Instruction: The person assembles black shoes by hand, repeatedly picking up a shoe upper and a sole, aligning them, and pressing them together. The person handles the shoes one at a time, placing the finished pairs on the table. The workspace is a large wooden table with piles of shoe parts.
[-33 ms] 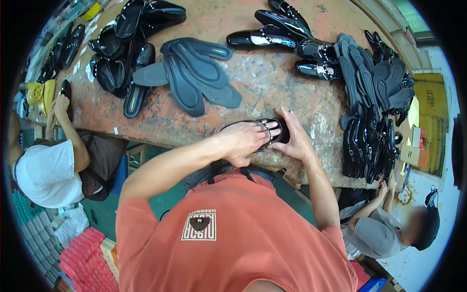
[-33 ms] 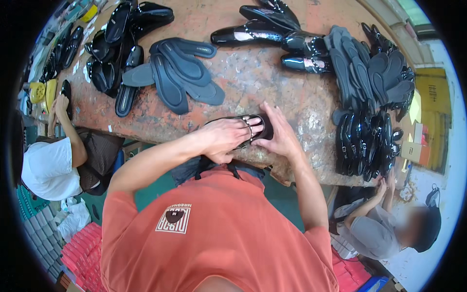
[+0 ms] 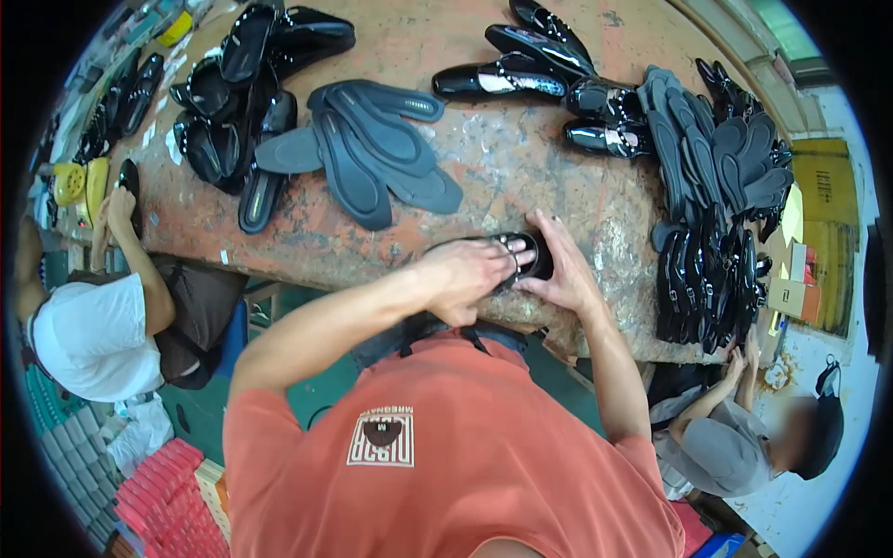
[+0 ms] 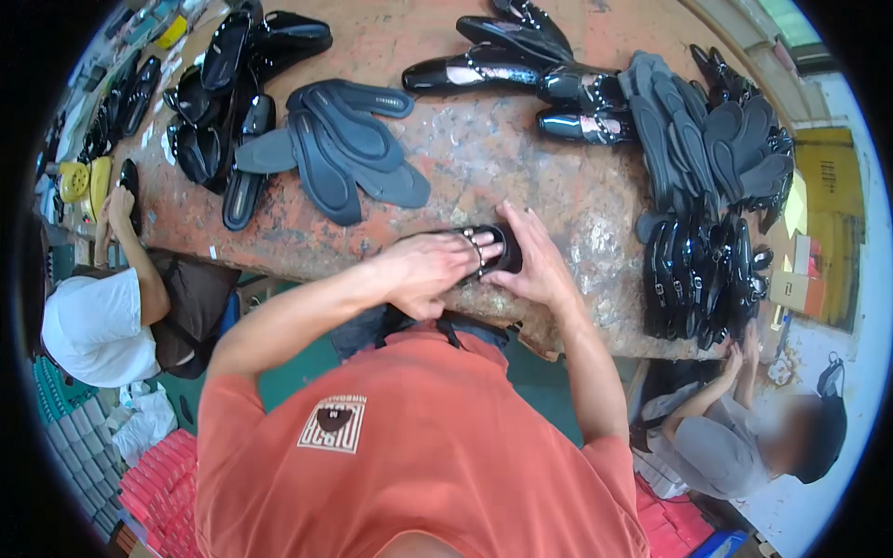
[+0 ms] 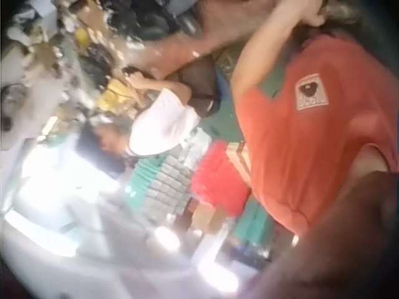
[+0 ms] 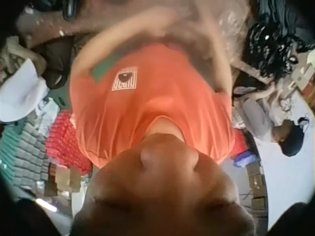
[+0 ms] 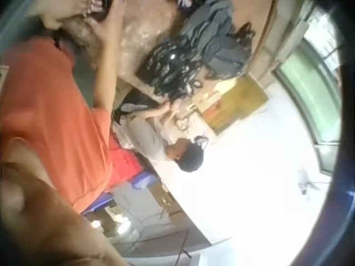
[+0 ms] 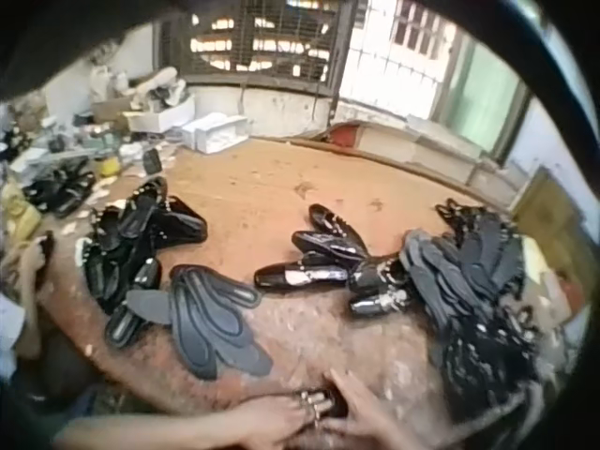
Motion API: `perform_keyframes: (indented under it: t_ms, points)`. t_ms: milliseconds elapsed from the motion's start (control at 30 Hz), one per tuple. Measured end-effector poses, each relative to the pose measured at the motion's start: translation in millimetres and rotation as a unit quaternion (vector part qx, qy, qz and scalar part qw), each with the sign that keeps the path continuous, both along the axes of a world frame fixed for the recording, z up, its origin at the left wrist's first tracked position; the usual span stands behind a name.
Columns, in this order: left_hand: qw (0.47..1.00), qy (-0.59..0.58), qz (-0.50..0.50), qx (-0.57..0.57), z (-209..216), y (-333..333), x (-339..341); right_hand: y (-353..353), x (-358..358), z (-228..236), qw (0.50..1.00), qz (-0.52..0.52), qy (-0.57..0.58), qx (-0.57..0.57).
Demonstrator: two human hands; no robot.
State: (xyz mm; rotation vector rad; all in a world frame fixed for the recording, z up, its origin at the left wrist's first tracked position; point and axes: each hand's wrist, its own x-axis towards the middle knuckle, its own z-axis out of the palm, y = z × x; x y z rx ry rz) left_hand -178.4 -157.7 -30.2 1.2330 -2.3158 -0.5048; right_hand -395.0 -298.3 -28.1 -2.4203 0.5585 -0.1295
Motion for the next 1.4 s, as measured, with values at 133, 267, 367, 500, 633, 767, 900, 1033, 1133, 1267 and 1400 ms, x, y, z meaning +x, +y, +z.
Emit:
perform_keyframes:
  t_ms: [133,267,367,500,633,767,900,1033,1133,1267,1400]
  points:
    - [0.979,-0.063,-0.038,0.189,31.7,-20.8,-5.6,-5.0,-0.7,-1.6,0.999,0.022,-0.024,-0.004]
    - [0.986,0.015,0.159,0.037,33.6,41.2,26.3,-1.5,-2.5,-4.2,0.999,-0.006,-0.047,-0.006]
    - [0.889,0.234,0.347,0.187,44.4,63.4,48.6,12.6,-5.1,16.9,0.987,0.082,-0.047,-0.127]
    - [0.918,0.332,0.202,0.074,95.3,28.9,36.7,11.1,6.7,66.8,0.968,0.075,0.138,-0.195]
    - [0.948,0.305,0.096,-0.001,105.9,-16.1,6.7,5.4,10.6,103.2,0.930,0.112,0.297,-0.186]
    - [0.948,0.309,0.082,0.001,104.6,-12.1,18.2,-0.9,11.3,97.1,0.896,0.179,0.392,-0.109]
    - [0.892,0.284,0.334,-0.112,104.9,73.1,128.2,-0.8,48.5,120.3,0.944,0.214,-0.146,-0.204]
    - [0.573,0.580,0.514,-0.269,108.4,104.9,247.0,16.4,131.4,54.2,0.964,-0.034,-0.238,-0.114]
    - [0.530,0.466,0.639,-0.304,108.1,92.7,335.4,27.4,249.5,16.8,0.974,-0.001,-0.218,-0.064]
    - [0.571,-0.080,0.741,-0.344,90.3,49.5,284.0,32.2,338.0,3.5,0.988,-0.097,-0.042,-0.114]
    - [0.782,0.068,0.610,-0.107,43.4,41.5,177.4,30.6,359.6,8.7,0.987,-0.104,0.068,-0.100]
